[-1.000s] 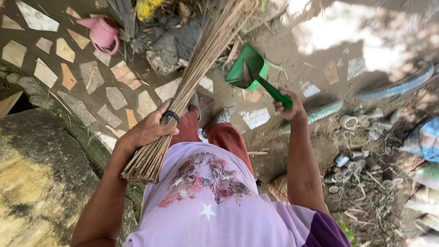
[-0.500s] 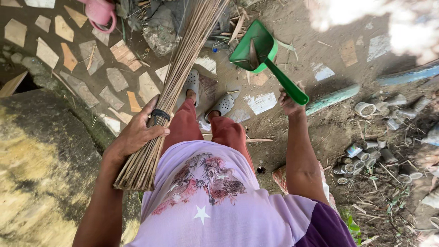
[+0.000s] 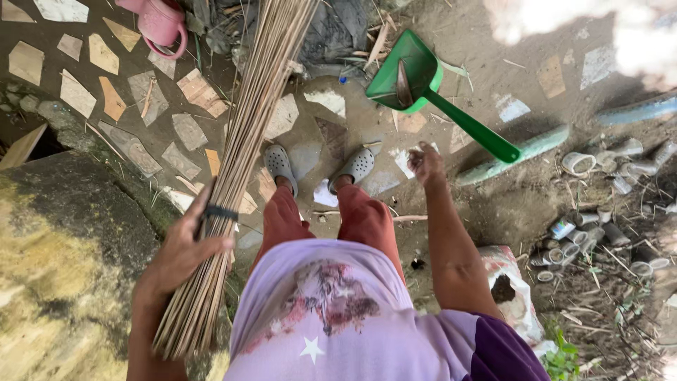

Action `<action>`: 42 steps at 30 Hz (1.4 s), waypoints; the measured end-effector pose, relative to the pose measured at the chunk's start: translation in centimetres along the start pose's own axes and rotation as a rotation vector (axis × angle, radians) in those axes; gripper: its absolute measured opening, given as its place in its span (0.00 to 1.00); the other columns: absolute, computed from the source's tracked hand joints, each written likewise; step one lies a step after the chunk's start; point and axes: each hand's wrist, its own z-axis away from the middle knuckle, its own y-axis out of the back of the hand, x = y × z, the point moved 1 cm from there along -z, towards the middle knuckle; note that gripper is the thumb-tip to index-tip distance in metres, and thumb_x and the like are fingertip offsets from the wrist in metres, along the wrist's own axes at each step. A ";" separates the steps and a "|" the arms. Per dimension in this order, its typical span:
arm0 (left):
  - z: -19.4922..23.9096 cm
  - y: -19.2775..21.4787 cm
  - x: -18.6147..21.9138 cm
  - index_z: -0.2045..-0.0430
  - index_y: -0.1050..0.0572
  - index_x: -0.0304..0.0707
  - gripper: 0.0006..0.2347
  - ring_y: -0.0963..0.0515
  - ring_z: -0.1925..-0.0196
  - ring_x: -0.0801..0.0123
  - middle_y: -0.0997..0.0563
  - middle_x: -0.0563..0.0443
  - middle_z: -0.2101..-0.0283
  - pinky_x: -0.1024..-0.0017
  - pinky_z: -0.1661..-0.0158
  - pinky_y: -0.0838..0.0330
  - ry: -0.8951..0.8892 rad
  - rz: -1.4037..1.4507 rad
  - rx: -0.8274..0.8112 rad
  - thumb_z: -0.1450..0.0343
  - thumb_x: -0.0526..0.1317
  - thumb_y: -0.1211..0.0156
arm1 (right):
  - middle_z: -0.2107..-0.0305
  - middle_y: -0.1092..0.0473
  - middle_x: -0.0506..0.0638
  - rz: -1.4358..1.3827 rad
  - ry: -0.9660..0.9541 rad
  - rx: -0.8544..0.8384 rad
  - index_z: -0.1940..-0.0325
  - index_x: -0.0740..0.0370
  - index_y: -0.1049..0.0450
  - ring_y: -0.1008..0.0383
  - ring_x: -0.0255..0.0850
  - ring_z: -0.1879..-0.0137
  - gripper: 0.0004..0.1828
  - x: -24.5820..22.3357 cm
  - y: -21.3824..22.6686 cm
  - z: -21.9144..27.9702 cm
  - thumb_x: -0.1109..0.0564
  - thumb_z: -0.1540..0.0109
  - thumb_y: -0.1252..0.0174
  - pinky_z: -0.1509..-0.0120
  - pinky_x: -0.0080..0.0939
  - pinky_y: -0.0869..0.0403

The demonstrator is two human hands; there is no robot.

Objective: The person sweeps debris from an outdoor area into a dustpan using a small broom, moving across different sections of a paved and dirt surface.

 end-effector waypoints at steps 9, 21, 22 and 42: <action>-6.3 4.0 -22.1 0.25 0.56 0.36 0.49 0.27 0.35 0.50 0.32 0.31 0.33 0.55 0.39 0.36 -0.181 0.215 0.060 0.40 0.47 0.31 | 0.52 0.33 0.56 0.568 0.229 -0.262 0.31 0.66 0.34 0.33 0.45 0.49 0.42 13.5 -23.5 -16.1 0.42 0.43 0.30 0.48 0.47 0.29; -19.4 10.6 -37.2 0.29 0.42 0.39 0.34 0.25 0.60 0.56 0.25 0.36 0.48 0.56 0.61 0.25 0.286 0.106 0.211 0.35 0.34 0.41 | 0.48 0.32 0.67 0.894 0.866 0.096 0.39 0.71 0.40 0.31 0.59 0.42 0.46 15.2 -41.4 -31.3 0.45 0.49 0.24 0.37 0.53 0.31; -19.7 12.6 -35.2 0.30 0.40 0.40 0.35 0.23 0.65 0.57 0.23 0.37 0.51 0.56 0.65 0.23 0.350 0.095 0.217 0.36 0.32 0.40 | 0.48 0.30 0.66 0.865 0.721 0.154 0.40 0.68 0.37 0.29 0.58 0.43 0.37 15.9 -41.5 -31.8 0.46 0.45 0.30 0.38 0.53 0.30; -21.7 3.5 -21.6 0.52 0.24 0.41 0.21 0.17 0.71 0.54 0.16 0.43 0.64 0.57 0.65 0.21 -0.619 -0.548 0.168 0.38 0.44 0.33 | 0.62 0.24 0.56 1.259 0.797 -0.068 0.51 0.63 0.28 0.26 0.43 0.57 0.32 5.8 -40.7 -28.4 0.39 0.45 0.27 0.54 0.49 0.25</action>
